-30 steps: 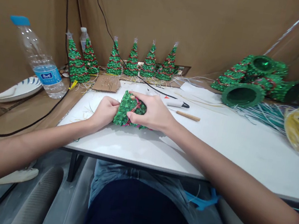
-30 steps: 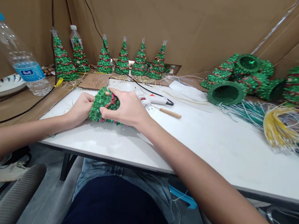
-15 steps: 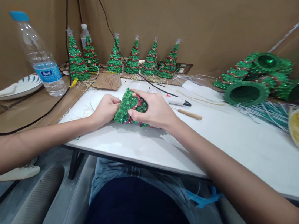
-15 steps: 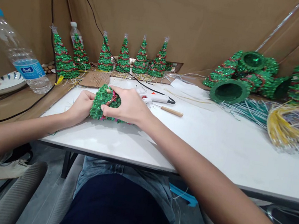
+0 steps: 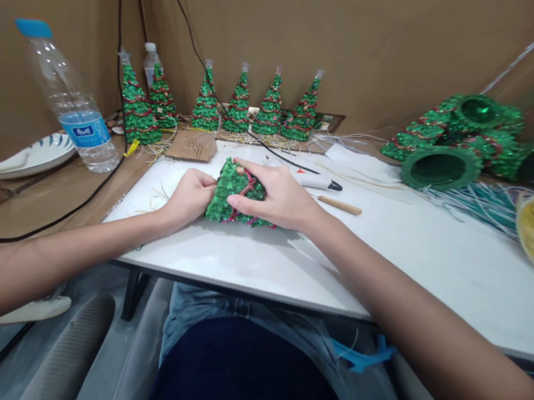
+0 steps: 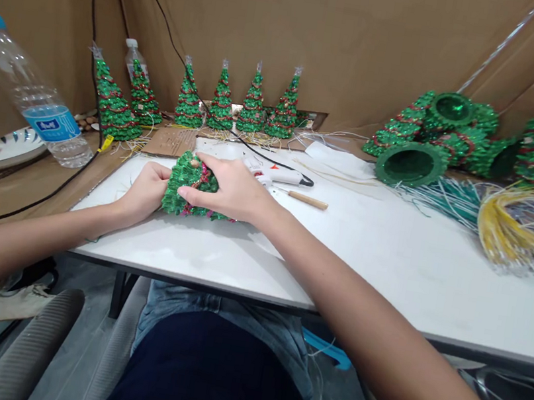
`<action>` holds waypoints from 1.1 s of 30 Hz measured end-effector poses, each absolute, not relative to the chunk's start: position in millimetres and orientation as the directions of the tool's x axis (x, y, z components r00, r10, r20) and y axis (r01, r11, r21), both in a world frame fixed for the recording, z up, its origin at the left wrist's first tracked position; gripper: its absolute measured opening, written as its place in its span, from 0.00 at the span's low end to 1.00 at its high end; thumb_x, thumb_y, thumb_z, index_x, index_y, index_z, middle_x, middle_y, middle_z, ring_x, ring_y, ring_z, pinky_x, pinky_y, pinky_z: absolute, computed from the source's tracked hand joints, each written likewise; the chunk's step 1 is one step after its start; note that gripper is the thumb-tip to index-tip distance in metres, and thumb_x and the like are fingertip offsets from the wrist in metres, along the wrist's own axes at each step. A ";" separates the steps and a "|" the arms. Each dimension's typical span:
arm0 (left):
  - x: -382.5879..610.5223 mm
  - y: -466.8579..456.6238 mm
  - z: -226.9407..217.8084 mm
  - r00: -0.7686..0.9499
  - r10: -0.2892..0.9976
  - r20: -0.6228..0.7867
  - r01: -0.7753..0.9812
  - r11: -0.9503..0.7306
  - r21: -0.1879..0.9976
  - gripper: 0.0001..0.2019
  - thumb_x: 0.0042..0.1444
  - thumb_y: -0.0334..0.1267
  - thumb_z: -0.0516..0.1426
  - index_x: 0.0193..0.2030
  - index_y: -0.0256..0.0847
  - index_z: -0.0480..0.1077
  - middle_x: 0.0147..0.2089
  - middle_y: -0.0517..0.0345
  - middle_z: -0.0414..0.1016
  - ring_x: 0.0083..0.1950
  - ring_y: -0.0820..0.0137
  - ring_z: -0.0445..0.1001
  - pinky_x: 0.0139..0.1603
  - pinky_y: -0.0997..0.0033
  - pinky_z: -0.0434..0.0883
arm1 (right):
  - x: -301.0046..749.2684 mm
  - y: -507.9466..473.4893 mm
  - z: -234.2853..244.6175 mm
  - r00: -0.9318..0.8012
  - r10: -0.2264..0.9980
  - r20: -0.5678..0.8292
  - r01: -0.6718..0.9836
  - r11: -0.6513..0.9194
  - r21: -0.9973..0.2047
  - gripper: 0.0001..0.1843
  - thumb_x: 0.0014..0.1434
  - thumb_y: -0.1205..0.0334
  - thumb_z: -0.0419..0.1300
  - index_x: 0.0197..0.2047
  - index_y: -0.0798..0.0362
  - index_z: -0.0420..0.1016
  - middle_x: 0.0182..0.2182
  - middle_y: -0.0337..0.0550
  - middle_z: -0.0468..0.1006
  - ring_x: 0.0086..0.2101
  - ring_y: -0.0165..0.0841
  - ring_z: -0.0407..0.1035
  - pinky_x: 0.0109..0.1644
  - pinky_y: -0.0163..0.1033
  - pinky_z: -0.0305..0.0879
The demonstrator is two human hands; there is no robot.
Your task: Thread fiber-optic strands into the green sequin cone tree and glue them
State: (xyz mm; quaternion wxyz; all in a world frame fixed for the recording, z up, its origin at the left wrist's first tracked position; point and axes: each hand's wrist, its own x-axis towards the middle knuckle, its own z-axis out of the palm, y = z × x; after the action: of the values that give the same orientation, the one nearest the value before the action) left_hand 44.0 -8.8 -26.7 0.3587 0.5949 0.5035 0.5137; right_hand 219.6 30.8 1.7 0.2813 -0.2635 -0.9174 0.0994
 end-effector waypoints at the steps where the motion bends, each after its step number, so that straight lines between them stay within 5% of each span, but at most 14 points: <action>1: 44.2 -8.8 -26.6 -0.033 0.968 0.248 0.228 -0.235 0.945 0.20 0.36 0.44 0.62 0.09 0.37 0.58 0.12 0.65 0.52 0.18 0.81 0.49 0.17 0.78 0.48 | 219.8 31.2 1.5 -0.709 0.529 0.468 0.427 0.849 -0.312 0.37 0.54 0.40 0.55 0.57 0.60 0.69 0.33 0.46 0.78 0.31 0.37 0.69 0.36 0.38 0.60; 21: 43.4 -6.7 -31.8 -0.051 0.967 0.250 0.174 -0.238 0.956 0.21 0.37 0.43 0.63 0.08 0.38 0.57 0.11 0.66 0.51 0.17 0.81 0.50 0.17 0.77 0.49 | 219.6 34.7 -2.0 -0.716 0.495 0.492 0.404 0.869 -0.286 0.32 0.55 0.42 0.55 0.51 0.60 0.70 0.33 0.47 0.77 0.31 0.37 0.67 0.35 0.37 0.59; 33: 47.3 -11.3 -27.7 -0.073 0.963 0.258 0.205 -0.239 0.949 0.21 0.37 0.44 0.62 0.09 0.38 0.56 0.13 0.66 0.51 0.18 0.81 0.49 0.18 0.77 0.48 | 223.6 41.5 -6.3 -0.748 0.414 0.518 0.308 0.909 -0.281 0.40 0.59 0.37 0.48 0.60 0.63 0.63 0.48 0.57 0.76 0.46 0.44 0.71 0.49 0.45 0.64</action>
State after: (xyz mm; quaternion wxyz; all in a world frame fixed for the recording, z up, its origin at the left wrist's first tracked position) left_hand 47.3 -11.3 -27.7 0.3562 0.5800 0.5037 0.5320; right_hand 223.6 41.5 -6.3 0.2969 -0.1940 -0.9308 0.0889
